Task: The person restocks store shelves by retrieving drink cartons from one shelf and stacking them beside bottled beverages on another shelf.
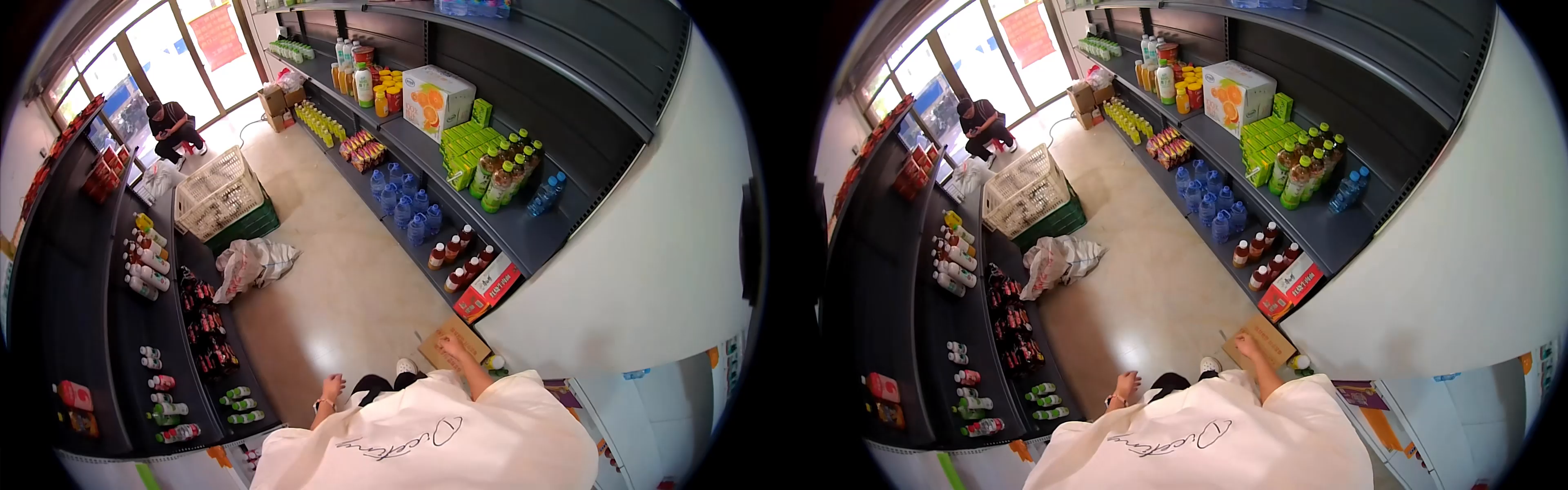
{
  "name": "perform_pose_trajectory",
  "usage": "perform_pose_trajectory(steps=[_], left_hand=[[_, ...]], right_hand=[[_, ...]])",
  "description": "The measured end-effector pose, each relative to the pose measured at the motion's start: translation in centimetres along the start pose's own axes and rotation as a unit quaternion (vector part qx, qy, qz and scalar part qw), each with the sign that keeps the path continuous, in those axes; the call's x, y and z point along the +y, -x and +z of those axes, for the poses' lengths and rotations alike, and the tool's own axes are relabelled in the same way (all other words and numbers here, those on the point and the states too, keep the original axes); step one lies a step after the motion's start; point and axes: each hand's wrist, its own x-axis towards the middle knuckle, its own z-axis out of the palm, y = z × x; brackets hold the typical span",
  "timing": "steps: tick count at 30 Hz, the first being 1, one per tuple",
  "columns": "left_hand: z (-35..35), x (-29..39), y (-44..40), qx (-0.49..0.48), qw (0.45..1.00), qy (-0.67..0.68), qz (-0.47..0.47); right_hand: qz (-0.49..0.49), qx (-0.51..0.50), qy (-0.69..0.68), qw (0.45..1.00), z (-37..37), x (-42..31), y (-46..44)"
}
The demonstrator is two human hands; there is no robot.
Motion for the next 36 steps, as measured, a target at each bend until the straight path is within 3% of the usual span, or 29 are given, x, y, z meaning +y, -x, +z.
perform_pose_trajectory(steps=[2,5,7,9,10,11,13,16,17,19,20,21,22,23,24,25,26,28,29,31,36], left_hand=[[1.1,5.2,-0.5,0.007,0.999,-0.016,0.031],[1.1,8.3,-2.5,-0.017,0.997,-0.014,0.070],[0.5,8.1,-4.6,-0.017,0.997,-0.012,0.069],[-0.2,7.3,-5.2,0.008,0.999,-0.043,0.007],[-1.2,2.0,-10.4,-0.017,0.995,-0.102,-0.008],[-1.6,1.4,-11.6,-0.043,0.986,-0.162,-0.020],[-4.3,0.4,-12.0,-0.007,0.980,-0.197,-0.028],[-6.6,3.9,-14.7,0.010,0.983,-0.182,-0.014],[-7.2,5.1,-15.9,0.014,0.986,-0.164,-0.001],[-7.7,7.8,-18.7,0.014,0.993,-0.112,0.023],[-7.7,9.2,-20.2,0.010,0.998,-0.062,0.021],[-7.7,10.4,-21.6,0.005,1.000,-0.012,0.016],[-8.3,12.7,-21.9,-0.025,0.992,-0.110,0.048],[-8.7,17.0,-20.6,-0.049,0.974,-0.205,0.086],[-7.9,19.0,-21.3,-0.045,0.981,-0.180,0.059],[-7.3,20.8,-21.7,-0.039,0.987,-0.155,0.034],[-6.7,22.8,-22.6,-0.053,0.985,-0.157,0.037],[-5.4,25.3,-24.6,-0.086,0.982,-0.147,0.077],[-4.6,26.2,-25.7,-0.105,0.979,-0.134,0.111],[-2.7,28.3,-26.6,-0.135,0.967,-0.167,0.137],[2.5,33.9,-26.4,-0.217,0.892,-0.310,0.250]], right_hand=[[-0.038,0.023,0.048,0.998,0.6,0.8,-3.3],[0.041,0.002,0.080,0.996,1.3,-3.1,-1.2],[0.002,0.013,0.083,0.996,3.1,2.4,-4.8],[0.038,-0.009,0.090,0.995,2.7,1.6,-3.0],[0.046,-0.010,0.093,0.995,2.1,1.4,-2.9],[0.076,-0.021,0.087,0.993,1.2,2.2,-2.0],[0.117,-0.030,0.071,0.990,0.6,2.8,0.6],[0.180,0.078,0.176,0.965,-1.3,-2.4,2.9],[0.182,0.086,0.171,0.965,-1.8,-2.3,2.2],[0.137,0.035,0.341,0.929,-2.4,-1.3,0.5],[0.141,0.039,0.339,0.929,-2.1,-2.0,-0.2],[0.125,0.071,0.221,0.965,-1.9,-2.5,-0.7],[0.107,0.103,0.100,0.984,-1.8,-3.1,-1.2],[0.006,0.115,-0.234,0.965,0.1,-6.9,0.8],[-0.099,0.116,-0.538,0.829,2.1,-14.6,3.2],[0.047,0.133,-0.241,0.960,1.4,-16.2,-0.5],[0.189,0.130,0.084,0.970,1.3,-15.8,-5.2],[0.056,0.195,0.072,0.977,4.2,-9.8,-13.2],[0.061,0.198,0.067,0.976,4.9,-11.9,-13.0],[-0.048,0.192,0.074,0.978,5.8,-17.2,-13.3],[-0.103,0.246,0.125,0.956,4.6,-23.7,-12.1]])
